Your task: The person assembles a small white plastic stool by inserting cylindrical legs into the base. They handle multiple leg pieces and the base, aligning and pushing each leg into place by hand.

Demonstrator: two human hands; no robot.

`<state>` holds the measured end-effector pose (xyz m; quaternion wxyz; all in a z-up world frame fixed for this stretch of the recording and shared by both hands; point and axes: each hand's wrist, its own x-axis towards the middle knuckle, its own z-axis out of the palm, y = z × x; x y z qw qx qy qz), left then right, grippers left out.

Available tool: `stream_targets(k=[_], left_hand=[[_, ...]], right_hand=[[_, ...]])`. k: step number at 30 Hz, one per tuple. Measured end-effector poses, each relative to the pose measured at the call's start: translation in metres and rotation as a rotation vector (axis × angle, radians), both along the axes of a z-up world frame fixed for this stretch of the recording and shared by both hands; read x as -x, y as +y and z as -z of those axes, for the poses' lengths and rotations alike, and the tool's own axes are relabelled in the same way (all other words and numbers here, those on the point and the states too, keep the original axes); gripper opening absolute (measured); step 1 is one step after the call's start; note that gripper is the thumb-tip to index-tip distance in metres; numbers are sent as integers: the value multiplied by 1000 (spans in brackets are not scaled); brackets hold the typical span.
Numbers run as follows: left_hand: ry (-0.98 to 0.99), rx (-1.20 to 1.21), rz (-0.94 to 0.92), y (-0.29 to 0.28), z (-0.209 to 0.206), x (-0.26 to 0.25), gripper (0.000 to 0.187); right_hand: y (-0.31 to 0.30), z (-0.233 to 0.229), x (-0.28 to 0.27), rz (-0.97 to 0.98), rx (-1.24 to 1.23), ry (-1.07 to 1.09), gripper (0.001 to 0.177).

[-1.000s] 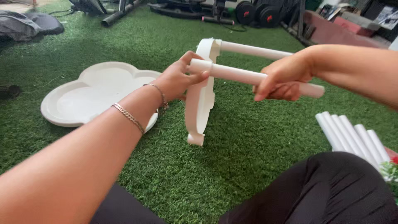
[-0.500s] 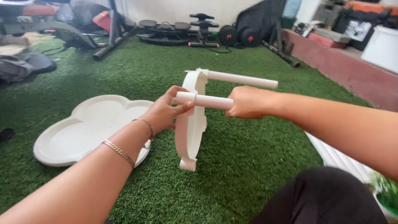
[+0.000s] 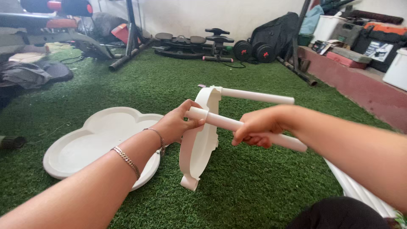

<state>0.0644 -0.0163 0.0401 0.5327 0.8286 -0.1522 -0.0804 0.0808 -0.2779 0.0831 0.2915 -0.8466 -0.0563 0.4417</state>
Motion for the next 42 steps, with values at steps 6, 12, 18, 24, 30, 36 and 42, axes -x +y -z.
stream_targets(k=[6,12,18,24,30,36,42], left_hand=[[54,-41,-16,0,-4,-2,51],[-26,-26,47,-1,2,8,49],[-57,-135,-89,-6,-2,15,46],[-225,-281,-57,-7,-2,22,39],[-236,-344,-35,-7,-10,12,42],[-222,-247,2,-10,-9,4,39],[-279,-230,39,-18,-3,5,38]], right_hand=[[24,7,48,-25,468,-1189,24],[34,-16,50,-91,465,-947,25],[24,-42,15,-142,468,-594,25],[8,-30,-11,-135,143,9,18],[5,-13,-10,-192,84,-131,28],[-4,13,19,-240,290,-1325,26],[-9,-1,12,62,225,-579,24]])
